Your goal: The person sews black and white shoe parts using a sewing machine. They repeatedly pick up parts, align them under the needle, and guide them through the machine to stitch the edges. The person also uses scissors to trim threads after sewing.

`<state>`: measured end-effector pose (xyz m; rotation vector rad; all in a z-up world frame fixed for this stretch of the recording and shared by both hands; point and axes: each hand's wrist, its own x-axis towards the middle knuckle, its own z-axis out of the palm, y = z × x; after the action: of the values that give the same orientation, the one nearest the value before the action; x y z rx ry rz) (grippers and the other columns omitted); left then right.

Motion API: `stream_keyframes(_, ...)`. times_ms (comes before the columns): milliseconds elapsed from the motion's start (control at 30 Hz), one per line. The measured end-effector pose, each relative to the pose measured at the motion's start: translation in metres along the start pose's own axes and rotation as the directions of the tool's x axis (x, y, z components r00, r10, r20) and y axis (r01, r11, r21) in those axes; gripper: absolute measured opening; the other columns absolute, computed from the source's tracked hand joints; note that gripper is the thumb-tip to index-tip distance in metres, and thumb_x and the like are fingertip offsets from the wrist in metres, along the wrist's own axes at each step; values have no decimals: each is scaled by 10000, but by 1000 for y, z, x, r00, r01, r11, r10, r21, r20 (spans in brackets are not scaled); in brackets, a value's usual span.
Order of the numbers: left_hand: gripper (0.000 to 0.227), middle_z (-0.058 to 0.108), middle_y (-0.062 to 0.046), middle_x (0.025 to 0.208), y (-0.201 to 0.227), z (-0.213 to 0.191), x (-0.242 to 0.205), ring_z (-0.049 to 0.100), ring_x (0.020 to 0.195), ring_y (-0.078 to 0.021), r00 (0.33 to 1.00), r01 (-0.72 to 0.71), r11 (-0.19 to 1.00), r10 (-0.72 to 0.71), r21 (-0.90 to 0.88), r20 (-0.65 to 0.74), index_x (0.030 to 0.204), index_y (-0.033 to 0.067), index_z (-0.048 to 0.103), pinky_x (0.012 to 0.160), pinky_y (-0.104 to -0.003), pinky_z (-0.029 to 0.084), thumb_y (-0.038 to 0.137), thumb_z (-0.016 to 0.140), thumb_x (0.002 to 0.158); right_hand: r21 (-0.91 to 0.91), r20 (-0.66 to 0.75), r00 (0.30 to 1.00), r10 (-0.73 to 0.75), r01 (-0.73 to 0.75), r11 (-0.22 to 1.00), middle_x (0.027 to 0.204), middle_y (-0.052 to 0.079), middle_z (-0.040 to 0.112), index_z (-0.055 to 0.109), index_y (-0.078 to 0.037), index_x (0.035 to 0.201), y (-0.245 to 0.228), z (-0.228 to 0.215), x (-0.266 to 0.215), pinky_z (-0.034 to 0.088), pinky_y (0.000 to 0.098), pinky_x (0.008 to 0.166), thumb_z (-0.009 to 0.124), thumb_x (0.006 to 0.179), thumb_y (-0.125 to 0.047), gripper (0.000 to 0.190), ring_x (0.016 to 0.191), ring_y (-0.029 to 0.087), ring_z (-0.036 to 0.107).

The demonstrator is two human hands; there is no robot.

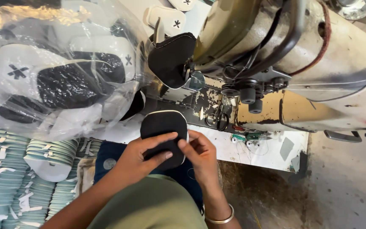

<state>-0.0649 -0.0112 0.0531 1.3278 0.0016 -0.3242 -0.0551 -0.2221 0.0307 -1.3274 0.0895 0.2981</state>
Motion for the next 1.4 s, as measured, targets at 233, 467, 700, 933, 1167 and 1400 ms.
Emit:
stream_keyframes(233, 668, 669, -137, 1355, 13, 11, 24, 673, 1218, -232, 988, -135, 944, 108, 300, 107, 1448, 135, 557, 1011, -331, 526, 51, 794, 830, -157, -136, 991, -1, -20, 987, 1038, 47, 762, 734, 46, 1196, -37, 5, 35, 533, 225, 842, 691, 987, -130, 277, 928, 79, 671)
stream_keyframes(467, 723, 566, -213, 1396, 19, 39, 69, 625, 1262, -336, 933, -176, 859, 302, 480, -198, 1487, 142, 523, 1003, -360, 542, 56, 823, 835, -373, -246, 968, -53, -44, 927, 860, 28, 724, 703, 19, 1086, -69, 22, 110, 465, 183, 647, 723, 963, -110, 179, 737, 39, 593)
stream_keyframes(700, 839, 510, -241, 1421, 44, 15, 117, 574, 1290, -358, 932, -177, 895, 286, 409, -222, 1526, 41, 425, 1030, -384, 498, 58, 851, 804, -140, -309, 934, -181, 144, 980, 836, -27, 627, 584, -28, 1008, -43, 11, 148, 416, 166, 673, 765, 990, -57, 185, 743, 15, 530)
stream_keyframes(933, 858, 542, -160, 1427, 56, -23, 133, 567, 1275, -239, 975, -207, 870, 223, 448, 18, 1517, 87, 479, 1042, -346, 486, 43, 882, 761, -118, -106, 979, -172, 159, 980, 910, 14, 704, 591, -33, 1110, -40, 3, 126, 523, 195, 754, 777, 903, 11, 282, 827, 48, 640)
stream_keyframes(1167, 831, 568, -98, 1434, 55, -29, 144, 592, 1233, -141, 992, -88, 988, 74, 130, 107, 1543, 130, 460, 991, -294, 539, 6, 818, 803, -8, -152, 974, -167, 168, 986, 906, 22, 688, 604, -9, 1134, -10, -10, 122, 490, 196, 753, 780, 946, 35, 261, 815, 49, 606)
stream_keyframes(1400, 801, 596, -84, 1370, 65, -51, 156, 621, 1177, -129, 995, -63, 979, 45, 193, 93, 1499, 130, 525, 946, -295, 564, 29, 836, 768, 87, -138, 982, -130, 143, 986, 844, 25, 666, 549, -32, 1076, -17, 6, 127, 573, 260, 728, 737, 944, 26, 237, 753, 94, 653)
